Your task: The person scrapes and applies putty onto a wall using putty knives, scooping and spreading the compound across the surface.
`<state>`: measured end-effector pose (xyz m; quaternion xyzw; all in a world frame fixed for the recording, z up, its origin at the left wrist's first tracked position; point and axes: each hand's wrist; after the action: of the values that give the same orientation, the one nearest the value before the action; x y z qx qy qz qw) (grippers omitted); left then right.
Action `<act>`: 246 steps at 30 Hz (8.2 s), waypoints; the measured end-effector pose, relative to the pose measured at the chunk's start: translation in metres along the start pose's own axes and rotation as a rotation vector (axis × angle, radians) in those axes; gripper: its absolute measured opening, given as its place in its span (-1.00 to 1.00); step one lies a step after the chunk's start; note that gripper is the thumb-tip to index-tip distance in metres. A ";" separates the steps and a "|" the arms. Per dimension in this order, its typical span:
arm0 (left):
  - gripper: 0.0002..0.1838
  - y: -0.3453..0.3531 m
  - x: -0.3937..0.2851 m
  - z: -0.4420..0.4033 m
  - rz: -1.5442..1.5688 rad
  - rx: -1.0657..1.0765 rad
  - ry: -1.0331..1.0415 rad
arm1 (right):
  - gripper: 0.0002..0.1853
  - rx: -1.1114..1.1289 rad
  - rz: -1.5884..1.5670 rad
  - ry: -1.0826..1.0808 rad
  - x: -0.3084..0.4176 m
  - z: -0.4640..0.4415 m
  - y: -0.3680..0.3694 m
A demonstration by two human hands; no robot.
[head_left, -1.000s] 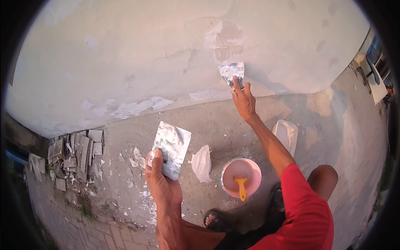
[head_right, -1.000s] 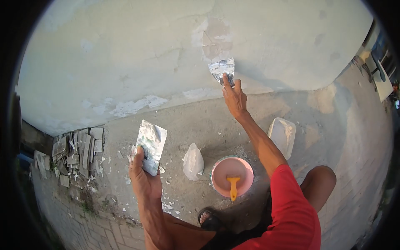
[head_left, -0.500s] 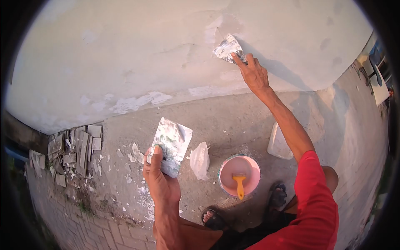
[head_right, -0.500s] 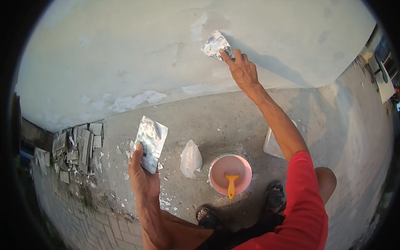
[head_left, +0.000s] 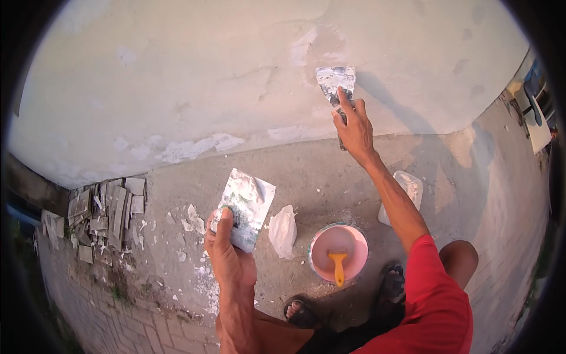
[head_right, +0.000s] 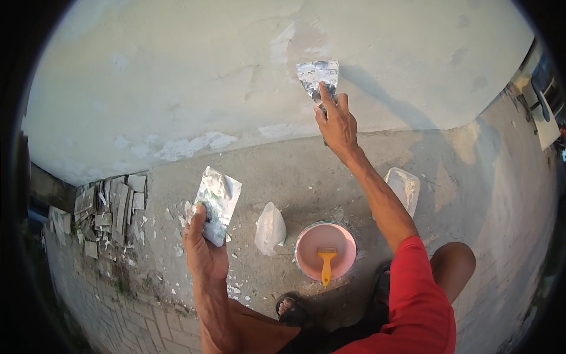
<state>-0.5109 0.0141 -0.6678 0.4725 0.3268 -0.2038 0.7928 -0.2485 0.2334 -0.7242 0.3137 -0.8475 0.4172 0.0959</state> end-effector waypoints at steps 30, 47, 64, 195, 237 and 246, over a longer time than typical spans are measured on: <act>-0.74 0.004 -0.002 -0.003 0.018 0.004 -0.055 | -0.27 0.156 0.718 -0.414 -0.062 -0.042 -0.093; -0.71 0.002 0.003 -0.005 0.018 0.004 -0.079 | -0.30 0.229 0.821 -0.512 -0.048 -0.059 -0.081; -0.74 0.003 0.004 -0.008 0.012 0.004 -0.069 | -0.26 0.142 0.366 -0.247 -0.061 0.025 0.015; -0.65 -0.026 -0.024 -0.040 -0.232 -0.199 0.190 | -0.72 0.498 0.228 0.172 -0.100 0.075 0.061; -0.70 -0.019 -0.019 -0.041 -0.224 -0.170 0.157 | -0.71 0.469 0.184 0.080 -0.075 0.065 0.072; -0.66 -0.012 -0.015 -0.038 -0.245 -0.154 0.169 | -0.72 0.511 0.110 -0.041 -0.005 0.044 0.151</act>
<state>-0.5416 0.0420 -0.6777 0.3823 0.4623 -0.2329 0.7654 -0.3324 0.2711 -0.8519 0.2897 -0.7322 0.6158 -0.0262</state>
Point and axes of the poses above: each hand's wrist, its own z-axis away from the middle knuckle, its own y-axis out of the palm, x = y × z, and after that the axes turned 7 degrees about -y, right-handed
